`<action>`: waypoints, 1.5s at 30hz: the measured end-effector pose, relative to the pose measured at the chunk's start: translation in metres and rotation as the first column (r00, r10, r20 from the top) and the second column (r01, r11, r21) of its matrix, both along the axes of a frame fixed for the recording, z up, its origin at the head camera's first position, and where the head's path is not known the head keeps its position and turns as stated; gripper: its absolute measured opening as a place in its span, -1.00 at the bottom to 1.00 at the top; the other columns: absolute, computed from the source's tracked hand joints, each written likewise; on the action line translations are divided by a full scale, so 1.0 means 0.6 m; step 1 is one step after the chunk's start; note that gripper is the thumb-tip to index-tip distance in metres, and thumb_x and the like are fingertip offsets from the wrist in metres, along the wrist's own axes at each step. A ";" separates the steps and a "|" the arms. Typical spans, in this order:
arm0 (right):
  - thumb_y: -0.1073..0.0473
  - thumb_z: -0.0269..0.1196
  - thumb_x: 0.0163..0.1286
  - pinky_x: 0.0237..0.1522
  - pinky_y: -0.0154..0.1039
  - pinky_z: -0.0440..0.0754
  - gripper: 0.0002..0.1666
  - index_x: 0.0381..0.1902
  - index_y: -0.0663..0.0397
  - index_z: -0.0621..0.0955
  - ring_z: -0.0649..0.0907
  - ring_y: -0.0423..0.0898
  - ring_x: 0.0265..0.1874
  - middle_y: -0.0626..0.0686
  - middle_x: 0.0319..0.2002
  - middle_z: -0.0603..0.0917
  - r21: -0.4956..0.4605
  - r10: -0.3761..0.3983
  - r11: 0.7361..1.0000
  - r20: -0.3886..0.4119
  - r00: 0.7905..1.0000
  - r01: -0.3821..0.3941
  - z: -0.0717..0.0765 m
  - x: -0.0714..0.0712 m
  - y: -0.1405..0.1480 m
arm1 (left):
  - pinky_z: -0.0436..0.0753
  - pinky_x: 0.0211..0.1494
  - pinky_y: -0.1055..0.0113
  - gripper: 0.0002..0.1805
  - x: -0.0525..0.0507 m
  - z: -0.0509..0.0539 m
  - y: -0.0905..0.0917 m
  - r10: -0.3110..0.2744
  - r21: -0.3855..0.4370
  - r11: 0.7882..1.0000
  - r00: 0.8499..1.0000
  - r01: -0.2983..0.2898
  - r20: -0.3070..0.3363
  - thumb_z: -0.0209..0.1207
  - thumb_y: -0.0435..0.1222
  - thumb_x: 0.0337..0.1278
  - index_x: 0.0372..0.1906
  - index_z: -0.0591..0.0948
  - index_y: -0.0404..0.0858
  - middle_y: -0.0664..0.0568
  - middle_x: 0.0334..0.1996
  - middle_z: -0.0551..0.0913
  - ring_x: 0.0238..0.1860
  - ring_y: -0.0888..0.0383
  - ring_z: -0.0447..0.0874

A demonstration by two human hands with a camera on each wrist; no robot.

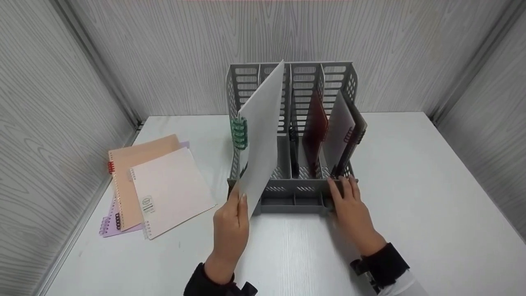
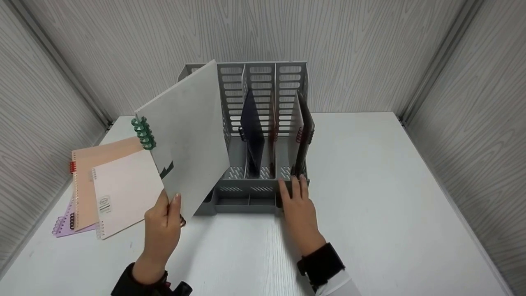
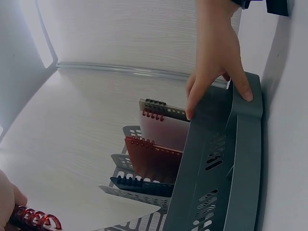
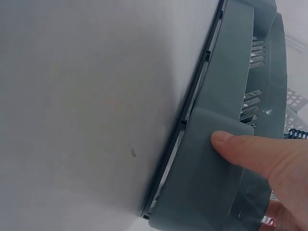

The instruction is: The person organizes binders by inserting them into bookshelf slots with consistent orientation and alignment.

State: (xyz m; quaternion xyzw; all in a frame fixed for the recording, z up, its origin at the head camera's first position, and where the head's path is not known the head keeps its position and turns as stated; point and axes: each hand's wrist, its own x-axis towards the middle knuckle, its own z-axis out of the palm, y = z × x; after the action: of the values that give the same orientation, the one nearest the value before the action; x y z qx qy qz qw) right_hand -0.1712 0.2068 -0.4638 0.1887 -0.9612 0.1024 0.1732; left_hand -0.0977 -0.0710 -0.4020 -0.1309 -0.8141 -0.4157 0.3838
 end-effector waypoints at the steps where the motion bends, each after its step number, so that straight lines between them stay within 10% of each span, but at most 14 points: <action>1: 0.24 0.49 -0.07 -0.56 0.02 0.59 0.04 0.36 0.15 0.24 0.07 0.32 0.32 0.37 0.27 0.20 0.004 -0.004 1.000 0.010 1.000 0.003 0.001 0.000 0.000 | 0.45 -0.60 0.40 -0.64 0.000 0.000 0.002 -0.005 0.002 1.000 1.000 0.005 0.000 0.03 -0.57 0.18 0.08 0.41 -0.67 0.00 -0.70 0.41 -0.67 0.26 0.31; 30: 0.24 0.48 -0.06 -0.57 -0.01 0.58 0.04 0.37 0.11 0.23 0.07 0.33 0.32 0.37 0.26 0.21 -0.008 0.001 1.000 0.013 1.000 -0.001 0.002 0.001 -0.001 | 0.32 -0.62 0.40 -0.60 -0.029 -0.009 0.033 0.002 0.020 1.000 1.000 -0.002 0.000 0.01 -0.52 0.23 0.17 0.38 -0.58 -0.03 -0.66 0.42 -0.65 0.30 0.20; 45: 0.23 0.50 -0.08 -0.51 0.07 0.60 0.06 0.37 0.11 0.24 0.07 0.33 0.32 0.36 0.28 0.20 -0.033 0.007 0.999 0.013 1.000 -0.007 0.001 0.001 -0.001 | 0.17 -0.66 0.35 -0.83 -0.086 0.007 0.049 0.076 0.018 0.997 0.997 -0.076 0.023 -0.02 -0.44 0.27 -0.20 0.53 -0.49 0.17 -0.74 0.14 -0.71 0.26 0.10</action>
State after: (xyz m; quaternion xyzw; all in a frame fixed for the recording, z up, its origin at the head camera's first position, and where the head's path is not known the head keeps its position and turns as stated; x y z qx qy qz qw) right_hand -0.1704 0.2064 -0.4631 0.1884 -0.9599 0.1200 0.1697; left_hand -0.1492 -0.0418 -0.3979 -0.0916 -0.8188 -0.4098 0.3914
